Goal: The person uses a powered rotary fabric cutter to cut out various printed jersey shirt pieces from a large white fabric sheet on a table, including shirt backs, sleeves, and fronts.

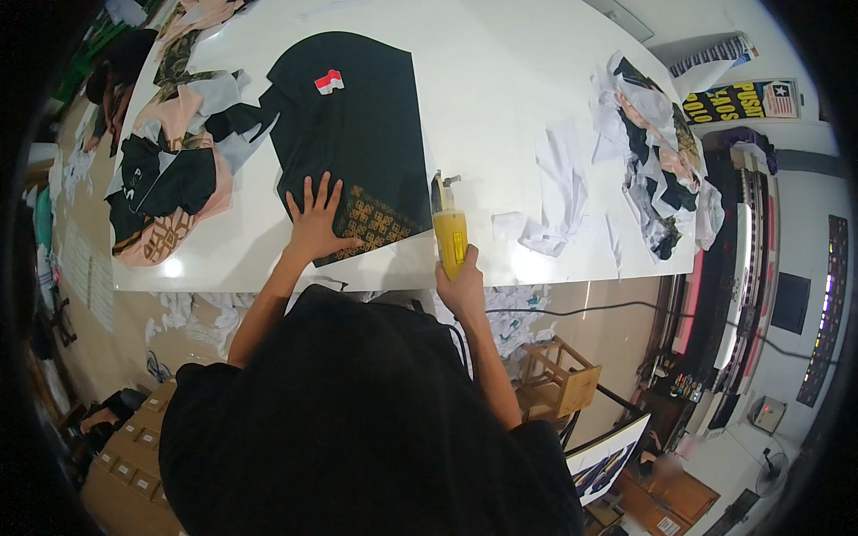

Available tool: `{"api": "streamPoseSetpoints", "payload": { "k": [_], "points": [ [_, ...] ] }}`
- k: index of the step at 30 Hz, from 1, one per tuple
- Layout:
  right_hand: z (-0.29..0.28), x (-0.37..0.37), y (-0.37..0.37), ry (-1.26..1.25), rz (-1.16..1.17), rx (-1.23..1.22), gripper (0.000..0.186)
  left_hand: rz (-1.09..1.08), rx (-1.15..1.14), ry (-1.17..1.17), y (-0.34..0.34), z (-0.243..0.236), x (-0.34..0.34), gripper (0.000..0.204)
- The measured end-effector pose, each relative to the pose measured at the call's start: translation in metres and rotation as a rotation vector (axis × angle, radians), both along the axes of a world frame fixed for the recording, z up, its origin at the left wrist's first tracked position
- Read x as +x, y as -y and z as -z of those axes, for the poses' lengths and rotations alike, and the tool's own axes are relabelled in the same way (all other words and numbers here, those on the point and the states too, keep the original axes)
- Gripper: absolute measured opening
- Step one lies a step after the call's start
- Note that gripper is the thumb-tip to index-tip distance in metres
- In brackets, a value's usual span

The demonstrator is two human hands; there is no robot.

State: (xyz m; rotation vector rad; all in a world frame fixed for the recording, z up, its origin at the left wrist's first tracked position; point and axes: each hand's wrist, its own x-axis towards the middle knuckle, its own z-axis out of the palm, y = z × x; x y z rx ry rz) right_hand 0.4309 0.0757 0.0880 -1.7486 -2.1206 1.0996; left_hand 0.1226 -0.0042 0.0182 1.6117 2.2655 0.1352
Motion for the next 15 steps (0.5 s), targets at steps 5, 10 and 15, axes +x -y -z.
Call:
{"api": "streamPoseSetpoints", "payload": {
  "k": [5,10,15],
  "points": [
    [0.001,-0.017,-0.021,-0.007,-0.019,0.020,0.059,-0.012,0.014,0.022,0.001,-0.003,0.000,0.138],
    [0.001,-0.033,-0.040,-0.023,-0.055,0.081,0.057,0.002,0.026,0.014,0.001,-0.003,0.000,0.140],
    [0.002,-0.049,-0.062,0.010,-0.074,0.084,0.055,-0.017,0.064,-0.008,0.002,0.002,0.000,0.139]
  ]
}}
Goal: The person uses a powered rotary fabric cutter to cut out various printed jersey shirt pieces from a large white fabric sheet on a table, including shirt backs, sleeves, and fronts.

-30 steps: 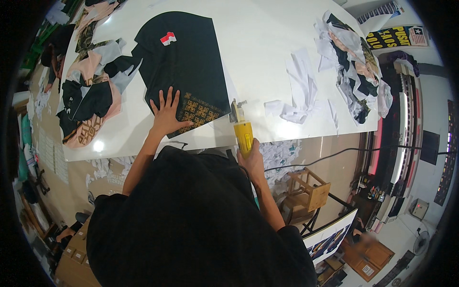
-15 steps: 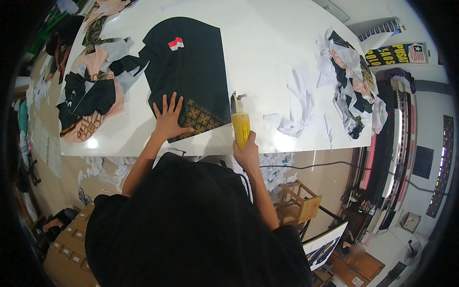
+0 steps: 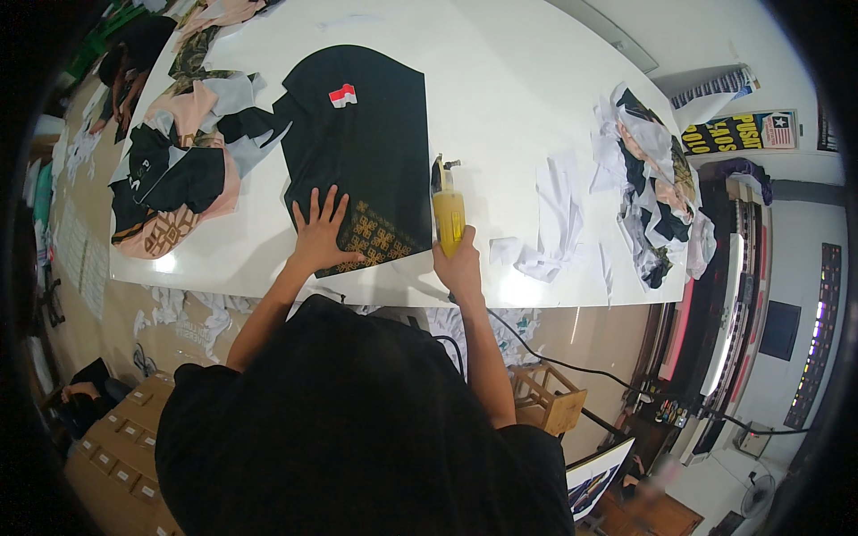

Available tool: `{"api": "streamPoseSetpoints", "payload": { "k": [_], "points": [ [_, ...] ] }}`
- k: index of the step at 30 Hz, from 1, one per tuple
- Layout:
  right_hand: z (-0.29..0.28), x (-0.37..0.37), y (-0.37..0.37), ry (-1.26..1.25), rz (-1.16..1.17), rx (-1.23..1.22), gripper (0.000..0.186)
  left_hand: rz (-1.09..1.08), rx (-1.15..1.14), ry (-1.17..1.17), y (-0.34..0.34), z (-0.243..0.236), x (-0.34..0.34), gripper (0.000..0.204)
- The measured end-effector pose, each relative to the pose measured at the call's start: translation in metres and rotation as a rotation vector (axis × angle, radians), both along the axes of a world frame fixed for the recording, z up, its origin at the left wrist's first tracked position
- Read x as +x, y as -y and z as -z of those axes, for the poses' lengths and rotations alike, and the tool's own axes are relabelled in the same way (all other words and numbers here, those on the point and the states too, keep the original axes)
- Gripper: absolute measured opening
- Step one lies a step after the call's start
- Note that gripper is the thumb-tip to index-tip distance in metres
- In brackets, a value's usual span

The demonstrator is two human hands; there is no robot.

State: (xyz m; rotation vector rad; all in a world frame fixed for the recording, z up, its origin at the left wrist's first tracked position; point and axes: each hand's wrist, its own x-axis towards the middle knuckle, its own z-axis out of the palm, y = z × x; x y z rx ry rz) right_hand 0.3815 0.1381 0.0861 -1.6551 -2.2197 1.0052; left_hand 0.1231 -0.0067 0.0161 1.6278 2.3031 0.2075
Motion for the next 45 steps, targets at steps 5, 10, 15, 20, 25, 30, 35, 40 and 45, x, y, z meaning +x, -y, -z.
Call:
{"api": "streamPoseSetpoints", "payload": {
  "k": [5,10,15,20,25,30,35,40,45],
  "points": [
    [0.005,-0.013,-0.024,0.005,-0.032,0.011,0.055,-0.007,0.011,0.009,0.000,-0.001,0.000,0.139],
    [0.010,-0.023,-0.045,0.003,-0.053,0.024,0.056,-0.010,0.020,0.013,0.001,-0.002,0.001,0.138],
    [0.018,-0.038,-0.068,0.007,-0.084,0.057,0.056,-0.018,0.020,0.009,0.002,0.000,0.001,0.137],
    [0.028,-0.052,-0.094,-0.013,-0.100,0.080,0.057,0.006,-0.005,0.004,0.002,-0.001,0.001,0.138],
    [0.027,-0.065,-0.118,-0.028,-0.084,0.057,0.059,-0.012,0.000,0.036,-0.001,-0.005,0.000,0.138],
    [0.037,-0.026,-0.086,0.010,-0.051,0.089,0.061,-0.019,0.016,0.020,0.001,-0.004,-0.001,0.137],
    [0.033,0.065,-0.012,0.025,0.090,-0.064,0.062,-0.004,-0.014,0.102,-0.002,0.005,-0.010,0.102],
    [-0.011,0.125,0.057,-0.425,0.458,-0.458,0.044,-0.215,0.111,0.674,-0.014,0.003,-0.091,0.026],
    [-0.020,0.154,0.092,-0.623,0.727,-0.357,0.040,-0.906,0.890,-0.102,0.041,-0.046,-0.249,0.032]
  ]
}}
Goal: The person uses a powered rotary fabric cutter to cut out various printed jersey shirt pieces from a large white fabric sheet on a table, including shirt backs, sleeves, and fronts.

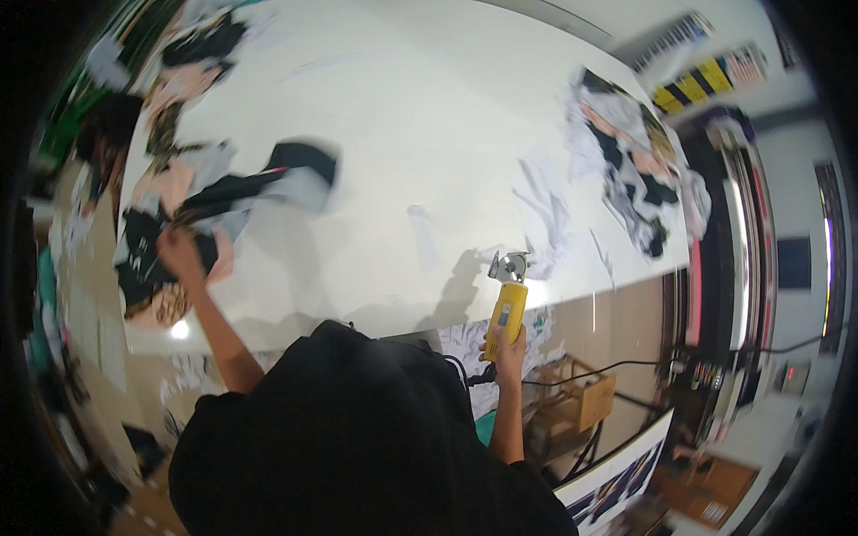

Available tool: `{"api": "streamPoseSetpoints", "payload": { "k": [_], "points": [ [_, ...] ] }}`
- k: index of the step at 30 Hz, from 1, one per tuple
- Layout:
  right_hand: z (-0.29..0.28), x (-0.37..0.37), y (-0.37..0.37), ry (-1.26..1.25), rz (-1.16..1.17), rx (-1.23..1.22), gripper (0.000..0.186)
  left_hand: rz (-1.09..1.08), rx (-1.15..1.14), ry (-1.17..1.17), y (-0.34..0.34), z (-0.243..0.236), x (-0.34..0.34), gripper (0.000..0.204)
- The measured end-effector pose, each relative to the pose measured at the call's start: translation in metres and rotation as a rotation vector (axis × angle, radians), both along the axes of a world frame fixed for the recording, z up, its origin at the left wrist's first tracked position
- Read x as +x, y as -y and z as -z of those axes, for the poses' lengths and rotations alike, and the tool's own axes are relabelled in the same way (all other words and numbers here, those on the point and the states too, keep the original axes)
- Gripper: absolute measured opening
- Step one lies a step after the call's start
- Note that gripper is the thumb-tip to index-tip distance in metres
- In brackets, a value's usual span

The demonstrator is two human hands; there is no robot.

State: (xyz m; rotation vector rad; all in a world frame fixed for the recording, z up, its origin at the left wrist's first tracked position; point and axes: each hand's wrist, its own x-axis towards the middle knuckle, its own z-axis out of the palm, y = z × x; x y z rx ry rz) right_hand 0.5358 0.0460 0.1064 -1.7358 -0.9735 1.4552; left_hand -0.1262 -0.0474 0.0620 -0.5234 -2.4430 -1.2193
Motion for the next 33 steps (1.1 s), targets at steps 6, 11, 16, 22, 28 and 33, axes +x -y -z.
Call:
{"api": "streamPoseSetpoints", "payload": {
  "k": [6,11,16,22,28,33],
  "points": [
    [-0.001,0.027,-0.004,-0.059,0.251,0.083,0.041,0.357,-0.311,-0.340,-0.098,0.051,0.066,0.073],
    [0.008,0.062,-0.023,-0.109,0.363,0.085,0.041,1.158,-0.680,0.071,-0.189,0.108,0.292,0.076],
    [0.009,0.104,-0.051,-0.134,0.440,0.079,0.040,1.396,-0.654,-0.128,-0.254,0.060,0.421,0.059],
    [0.004,0.132,-0.120,-0.035,0.198,0.028,0.044,1.355,-0.455,0.229,-0.369,0.056,0.455,0.032],
    [0.035,0.073,-0.210,-0.103,-0.110,0.053,0.050,1.005,-0.207,0.250,-0.337,0.058,0.411,0.028],
    [0.024,0.046,-0.210,-0.091,-0.493,0.011,0.059,0.641,-0.216,0.148,-0.230,0.083,0.328,0.031]
  ]
}}
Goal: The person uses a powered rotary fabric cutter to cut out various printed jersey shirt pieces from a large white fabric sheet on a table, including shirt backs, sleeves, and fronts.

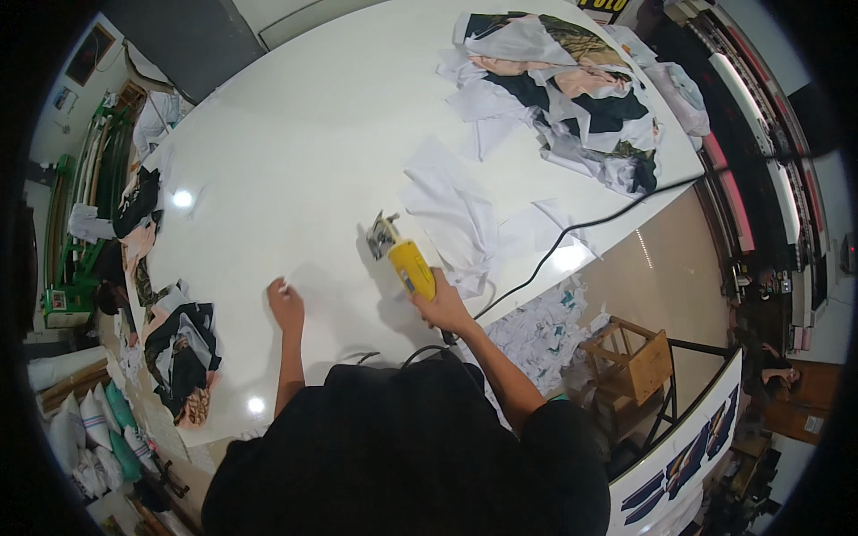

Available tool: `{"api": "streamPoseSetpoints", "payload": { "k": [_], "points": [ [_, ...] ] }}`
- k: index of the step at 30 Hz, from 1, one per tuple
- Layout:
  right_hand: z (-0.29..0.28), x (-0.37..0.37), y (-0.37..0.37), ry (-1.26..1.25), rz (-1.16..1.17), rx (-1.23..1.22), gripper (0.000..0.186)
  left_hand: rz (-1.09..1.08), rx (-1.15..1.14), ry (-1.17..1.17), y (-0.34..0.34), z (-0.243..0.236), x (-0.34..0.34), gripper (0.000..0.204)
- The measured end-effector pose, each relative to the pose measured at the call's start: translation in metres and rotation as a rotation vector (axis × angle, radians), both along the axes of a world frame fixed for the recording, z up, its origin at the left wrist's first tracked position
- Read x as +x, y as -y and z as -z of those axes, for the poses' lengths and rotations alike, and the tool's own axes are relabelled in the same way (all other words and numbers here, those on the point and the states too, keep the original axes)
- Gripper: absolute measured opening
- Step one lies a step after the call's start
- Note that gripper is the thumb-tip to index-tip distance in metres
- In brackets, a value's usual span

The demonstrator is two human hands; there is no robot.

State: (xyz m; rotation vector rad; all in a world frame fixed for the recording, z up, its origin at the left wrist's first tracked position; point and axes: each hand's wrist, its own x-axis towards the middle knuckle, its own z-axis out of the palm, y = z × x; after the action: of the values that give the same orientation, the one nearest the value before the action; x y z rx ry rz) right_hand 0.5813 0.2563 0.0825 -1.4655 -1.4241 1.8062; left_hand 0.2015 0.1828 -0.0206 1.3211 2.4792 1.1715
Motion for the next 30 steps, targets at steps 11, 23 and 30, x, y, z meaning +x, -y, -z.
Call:
{"api": "streamPoseSetpoints", "payload": {
  "k": [11,23,30],
  "points": [
    [0.033,-0.016,-0.010,0.243,0.345,0.207,0.059,-0.317,-0.218,-0.529,0.160,0.013,-0.066,0.049],
    [0.122,0.157,0.098,0.512,1.299,0.334,0.058,-0.230,-0.193,-0.331,0.153,0.017,-0.072,0.045],
    [0.048,0.123,0.205,0.087,1.531,0.145,0.043,0.184,-0.117,-0.224,0.062,0.002,-0.043,0.035]
  ]
}}
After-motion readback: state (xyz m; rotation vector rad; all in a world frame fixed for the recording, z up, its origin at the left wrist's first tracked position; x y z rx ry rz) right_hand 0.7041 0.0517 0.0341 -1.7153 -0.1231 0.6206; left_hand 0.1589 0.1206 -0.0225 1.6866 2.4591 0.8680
